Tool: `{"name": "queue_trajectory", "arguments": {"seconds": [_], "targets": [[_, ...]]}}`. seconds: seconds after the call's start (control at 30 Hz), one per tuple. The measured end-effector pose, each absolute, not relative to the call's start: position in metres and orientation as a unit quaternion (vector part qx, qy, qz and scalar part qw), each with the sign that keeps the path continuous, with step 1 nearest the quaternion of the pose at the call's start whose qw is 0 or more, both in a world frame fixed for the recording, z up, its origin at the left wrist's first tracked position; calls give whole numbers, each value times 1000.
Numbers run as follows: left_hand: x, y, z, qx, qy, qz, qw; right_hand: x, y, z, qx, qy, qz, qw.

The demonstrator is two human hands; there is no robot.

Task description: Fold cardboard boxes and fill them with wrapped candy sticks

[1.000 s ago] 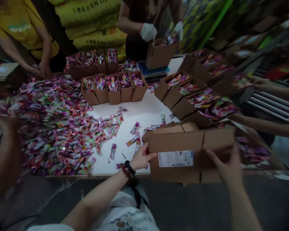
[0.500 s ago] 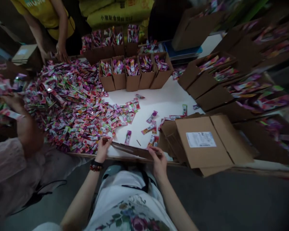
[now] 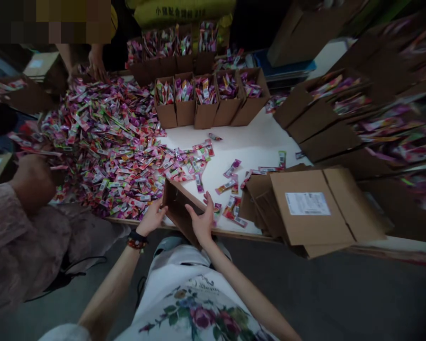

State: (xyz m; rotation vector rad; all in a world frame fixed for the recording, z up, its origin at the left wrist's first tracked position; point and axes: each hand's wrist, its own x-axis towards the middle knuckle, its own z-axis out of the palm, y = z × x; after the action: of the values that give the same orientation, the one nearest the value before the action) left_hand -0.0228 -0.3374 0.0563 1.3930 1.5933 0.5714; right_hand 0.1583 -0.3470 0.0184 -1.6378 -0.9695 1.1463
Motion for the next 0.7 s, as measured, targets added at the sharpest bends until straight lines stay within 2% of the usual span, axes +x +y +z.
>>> {"name": "queue_trajectory", "arguments": {"seconds": [0.07, 0.13, 0.23, 0.33, 0.4, 0.47, 0.53, 0.6, 0.7], "targets": [[-20, -337, 49, 609, 663, 220, 376, 165, -343, 11, -657, -405, 451, 449], [-15, -339, 43, 638, 669, 223, 310, 184, -339, 1, -613, -417, 499, 448], [-12, -341, 42, 714, 627, 155, 270, 209, -335, -13, -559, -439, 563, 421], [-13, -335, 52, 768, 587, 48, 251, 206, -333, -21, -629, -433, 482, 430], [-13, -326, 57, 764, 604, 30, 225, 196, -330, -24, -674, -404, 431, 443], [-7, -317, 55, 741, 643, 55, 186, 193, -325, -24, -666, -375, 469, 442], [4, -310, 43, 703, 688, 104, 146, 205, -317, -20, -603, -384, 574, 399], [15, -307, 25, 663, 717, 171, 130, 226, -309, -10, -529, -455, 644, 315], [24, -312, 1, 632, 707, 284, 138, 251, -303, 12, -474, -637, 575, 199]]}}
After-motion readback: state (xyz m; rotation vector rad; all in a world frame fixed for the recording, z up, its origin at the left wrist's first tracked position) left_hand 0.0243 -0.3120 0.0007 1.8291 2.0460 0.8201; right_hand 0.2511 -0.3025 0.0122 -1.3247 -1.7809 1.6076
